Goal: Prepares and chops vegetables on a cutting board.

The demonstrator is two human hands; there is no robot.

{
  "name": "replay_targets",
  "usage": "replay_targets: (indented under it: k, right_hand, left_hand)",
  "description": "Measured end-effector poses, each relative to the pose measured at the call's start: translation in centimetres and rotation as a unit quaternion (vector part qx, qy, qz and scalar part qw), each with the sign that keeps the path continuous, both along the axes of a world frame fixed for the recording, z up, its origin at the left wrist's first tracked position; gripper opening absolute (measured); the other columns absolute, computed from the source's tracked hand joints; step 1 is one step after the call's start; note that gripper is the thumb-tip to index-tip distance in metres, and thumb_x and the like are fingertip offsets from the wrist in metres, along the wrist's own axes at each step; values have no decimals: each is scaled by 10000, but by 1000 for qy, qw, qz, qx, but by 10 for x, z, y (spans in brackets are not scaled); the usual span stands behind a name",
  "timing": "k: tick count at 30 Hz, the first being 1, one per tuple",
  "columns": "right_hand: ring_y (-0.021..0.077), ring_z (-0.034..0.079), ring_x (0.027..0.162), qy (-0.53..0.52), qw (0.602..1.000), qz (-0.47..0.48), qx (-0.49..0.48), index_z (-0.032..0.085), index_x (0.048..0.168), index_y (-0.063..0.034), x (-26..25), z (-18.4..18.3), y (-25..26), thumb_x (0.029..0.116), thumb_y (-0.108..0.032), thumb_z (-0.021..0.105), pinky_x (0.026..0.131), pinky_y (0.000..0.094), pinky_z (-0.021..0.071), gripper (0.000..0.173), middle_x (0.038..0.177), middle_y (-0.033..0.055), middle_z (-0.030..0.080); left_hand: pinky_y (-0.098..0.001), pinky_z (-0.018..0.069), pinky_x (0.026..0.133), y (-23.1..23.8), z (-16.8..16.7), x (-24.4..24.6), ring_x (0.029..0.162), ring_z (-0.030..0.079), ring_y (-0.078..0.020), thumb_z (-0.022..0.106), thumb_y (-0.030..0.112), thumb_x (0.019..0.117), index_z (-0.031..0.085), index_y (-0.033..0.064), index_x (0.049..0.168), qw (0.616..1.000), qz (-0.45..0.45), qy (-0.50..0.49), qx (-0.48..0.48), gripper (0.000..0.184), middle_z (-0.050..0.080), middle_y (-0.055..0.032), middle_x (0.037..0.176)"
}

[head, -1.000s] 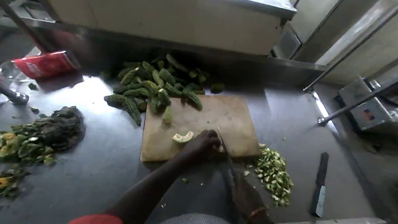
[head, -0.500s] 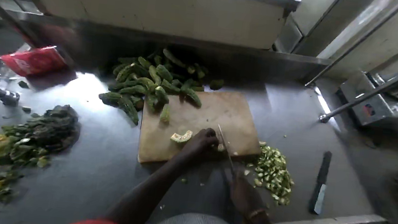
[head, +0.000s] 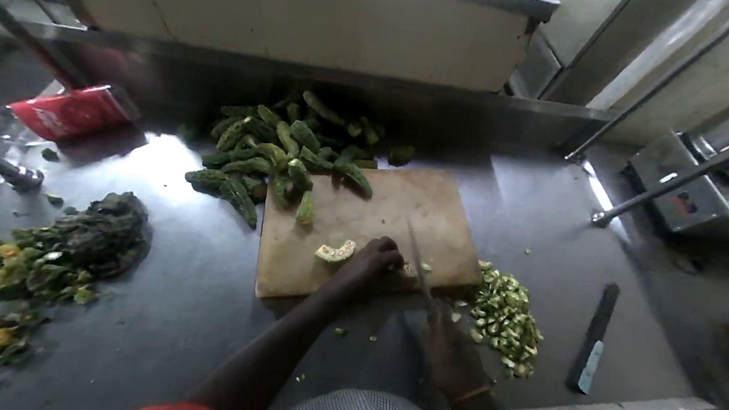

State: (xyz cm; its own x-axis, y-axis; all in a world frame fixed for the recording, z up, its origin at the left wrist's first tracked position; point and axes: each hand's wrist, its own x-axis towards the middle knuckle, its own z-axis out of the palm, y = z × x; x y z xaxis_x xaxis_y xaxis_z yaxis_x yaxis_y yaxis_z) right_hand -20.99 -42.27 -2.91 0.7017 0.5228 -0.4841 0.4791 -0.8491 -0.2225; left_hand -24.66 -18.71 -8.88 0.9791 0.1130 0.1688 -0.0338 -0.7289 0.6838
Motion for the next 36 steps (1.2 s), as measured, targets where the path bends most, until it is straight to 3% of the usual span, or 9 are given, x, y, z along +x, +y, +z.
replay_targets:
  k: [4,11,16,20,22,24,26,28,36]
  right_hand:
    - [348,701,1049,26,999,-14,-23,428,1522,-107,1,19,8,1102,-367,427,904,533,566,495,1187,179,688]
    - [344,706,1070,8,1000,-9,-19,412,1540,-103,-1,4,9,1108,-370,400,921,526,567,509,1248,177,679]
    - [353,717,999,-5,1000,-27,12,422,1543,-106,-5,7,5,1098,-362,440,872,536,582,514,1168,183,701]
    - [356,705,1041,35,999,-14,-37,434,1511,-112,0,19,9,1106,-375,411,902,537,569,483,1178,183,689]
    - [349,709,1044,-1,1000,-4,-18,419,1548,-118,-4,12,5,1106,-366,412,906,527,574,508,1215,178,688]
    - [355,707,1043,27,999,-9,-32,378,1557,-116,-3,3,5,1109,-371,403,907,538,572,516,1198,185,687]
    - [352,706,1038,33,999,-11,-29,402,1530,-101,0,17,10,1106,-372,411,901,539,568,504,1176,188,689]
    - [347,712,1031,7,1000,-5,-17,443,1508,-92,-2,8,7,1104,-364,415,892,529,575,487,1190,188,689]
    - [353,710,1029,30,999,-3,-43,425,1491,-90,-1,4,8,1104,-357,414,887,529,576,470,1154,185,691]
  left_hand:
    - [-432,534,982,-1,4,0,1164,607,-260,757,240,906,717,115,1084,1000,5,-7,-10,221,623,-107,1248]
    - [-427,548,981,0,-3,-3,1151,621,-251,739,180,920,704,95,1095,1000,1,-7,-13,198,615,-114,1257]
    - [-460,541,976,-2,-3,-5,1140,623,-269,725,165,918,709,69,1061,999,8,-22,-29,173,630,-127,1228]
    - [-453,560,936,-4,-3,-3,1098,635,-260,722,189,921,706,76,1035,999,16,-26,-15,161,628,-120,1206]
    - [-448,560,952,-4,-2,-4,1112,635,-252,710,197,936,705,86,1061,1000,10,-15,-4,168,626,-112,1224]
    - [-440,546,979,-6,-1,-6,1136,627,-249,689,205,954,702,87,1076,1000,4,-10,-1,170,629,-108,1230]
    - [-437,542,980,-3,-3,-3,1139,627,-256,682,186,962,709,81,1078,1000,7,-25,-7,159,633,-114,1229]
    - [-446,547,973,-4,-6,-3,1133,632,-256,682,168,957,711,79,1068,1000,12,-28,-7,146,637,-113,1224]
    - [-416,534,1013,-4,-2,-6,1169,620,-227,700,193,956,708,96,1104,1000,-1,-22,-18,178,636,-94,1239]
